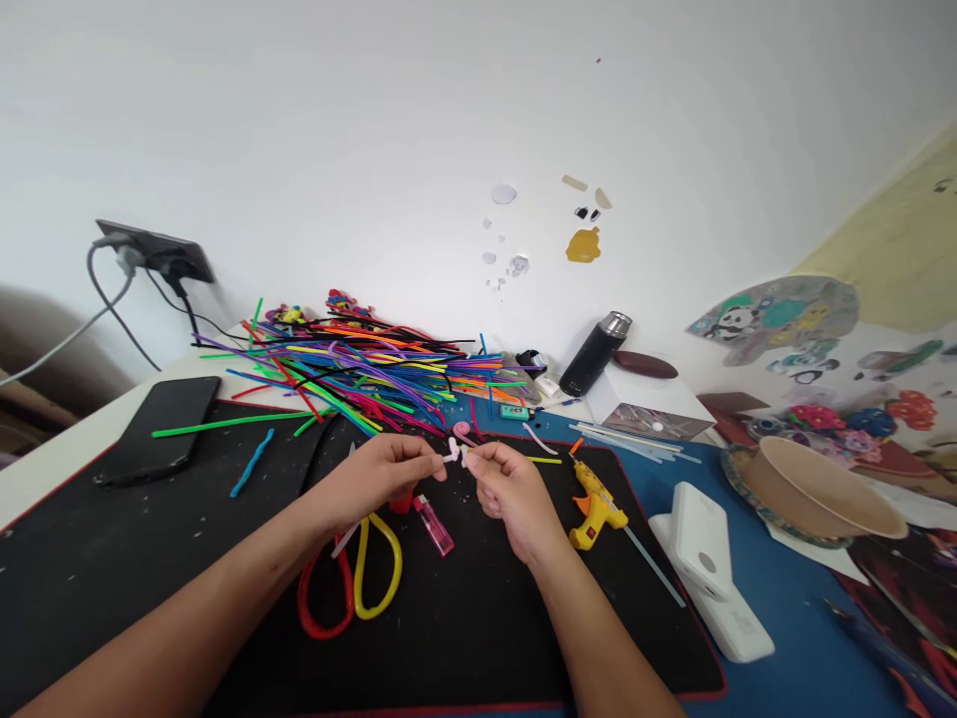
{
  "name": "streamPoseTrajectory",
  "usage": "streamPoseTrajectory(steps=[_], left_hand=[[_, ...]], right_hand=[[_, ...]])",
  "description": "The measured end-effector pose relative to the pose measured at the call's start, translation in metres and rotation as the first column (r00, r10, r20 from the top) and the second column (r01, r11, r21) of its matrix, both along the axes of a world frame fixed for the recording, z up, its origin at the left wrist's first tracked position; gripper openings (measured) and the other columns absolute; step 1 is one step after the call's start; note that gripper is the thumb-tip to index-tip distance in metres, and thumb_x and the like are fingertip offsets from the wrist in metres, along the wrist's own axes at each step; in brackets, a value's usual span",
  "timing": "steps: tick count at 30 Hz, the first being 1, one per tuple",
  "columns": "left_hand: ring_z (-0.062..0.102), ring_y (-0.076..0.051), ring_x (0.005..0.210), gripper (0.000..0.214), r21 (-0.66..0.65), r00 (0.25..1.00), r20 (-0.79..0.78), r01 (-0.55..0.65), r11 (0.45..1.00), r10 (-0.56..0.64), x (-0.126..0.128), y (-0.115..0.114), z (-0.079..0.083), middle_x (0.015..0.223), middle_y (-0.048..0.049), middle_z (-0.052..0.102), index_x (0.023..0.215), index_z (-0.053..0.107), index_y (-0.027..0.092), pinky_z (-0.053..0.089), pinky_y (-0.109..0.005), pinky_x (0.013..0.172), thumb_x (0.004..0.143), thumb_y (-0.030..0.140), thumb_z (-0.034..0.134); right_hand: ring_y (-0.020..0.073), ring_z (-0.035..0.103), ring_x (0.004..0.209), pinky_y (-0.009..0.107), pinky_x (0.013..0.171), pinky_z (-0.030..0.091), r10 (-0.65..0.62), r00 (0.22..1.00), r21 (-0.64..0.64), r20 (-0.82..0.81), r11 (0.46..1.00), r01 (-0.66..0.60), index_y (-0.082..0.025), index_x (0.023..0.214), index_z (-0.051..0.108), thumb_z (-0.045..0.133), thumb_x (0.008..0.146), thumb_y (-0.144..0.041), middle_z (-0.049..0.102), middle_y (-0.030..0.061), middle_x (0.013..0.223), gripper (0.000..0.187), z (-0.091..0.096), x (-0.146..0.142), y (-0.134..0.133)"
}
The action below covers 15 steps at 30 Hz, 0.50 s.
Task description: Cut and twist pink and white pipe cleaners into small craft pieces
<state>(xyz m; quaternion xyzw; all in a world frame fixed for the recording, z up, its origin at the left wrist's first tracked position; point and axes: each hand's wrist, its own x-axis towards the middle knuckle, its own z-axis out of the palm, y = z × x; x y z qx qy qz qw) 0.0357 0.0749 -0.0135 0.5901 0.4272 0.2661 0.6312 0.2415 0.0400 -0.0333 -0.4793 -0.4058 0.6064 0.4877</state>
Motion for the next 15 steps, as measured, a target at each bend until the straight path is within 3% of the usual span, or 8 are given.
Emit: streamPoseTrajectory(steps=[4,8,11,15], left_hand=[[0.036,-0.009,0.042,0.039,-0.005,1.000,0.011,0.005,1.000,-0.005,-0.003,0.002,0.000,0.045,0.0074,0.044,0.084,0.073,0.016,0.020,-0.024,0.047,0.083,0.055,0.069],[0.037,-0.010,0.042,0.037,-0.006,1.000,0.015,-0.006,1.000,0.006,-0.003,0.003,-0.001,0.044,0.0074,0.045,0.084,0.072,0.017,0.021,-0.024,0.046,0.083,0.053,0.070],[0.037,-0.010,0.042,0.036,-0.005,1.000,0.027,-0.011,1.000,0.011,-0.003,0.003,-0.001,0.044,0.0073,0.045,0.082,0.072,0.017,0.023,-0.024,0.047,0.083,0.053,0.070],[0.038,-0.010,0.043,0.035,0.000,1.000,0.028,-0.007,1.000,0.008,-0.002,0.002,-0.001,0.045,0.0071,0.047,0.080,0.070,0.018,0.024,-0.024,0.048,0.084,0.052,0.070]], right_hand=[[0.0087,0.032,0.048,0.025,0.048,0.023,-0.010,0.947,0.107,0.320,0.994,-0.026,-0.019,0.082,0.067,0.075,0.084,-0.042,0.040,-0.0098,0.055,0.024,-0.007,-0.001,0.002],[0.0112,0.043,0.054,0.025,0.054,0.029,-0.050,0.758,0.179,0.651,0.980,-0.090,-0.019,0.084,0.071,0.069,0.089,-0.027,0.052,-0.0063,0.059,0.009,-0.009,-0.005,-0.001],[0.0118,0.047,0.054,0.026,0.055,0.029,-0.048,0.618,0.180,0.784,0.972,-0.152,-0.020,0.086,0.073,0.069,0.091,-0.022,0.057,-0.0058,0.059,0.007,-0.010,-0.007,-0.004],[0.0131,0.054,0.056,0.026,0.057,0.030,-0.052,0.487,0.165,0.872,0.967,-0.193,-0.022,0.087,0.076,0.069,0.091,-0.020,0.065,-0.0034,0.063,0.008,-0.012,-0.007,-0.005]])
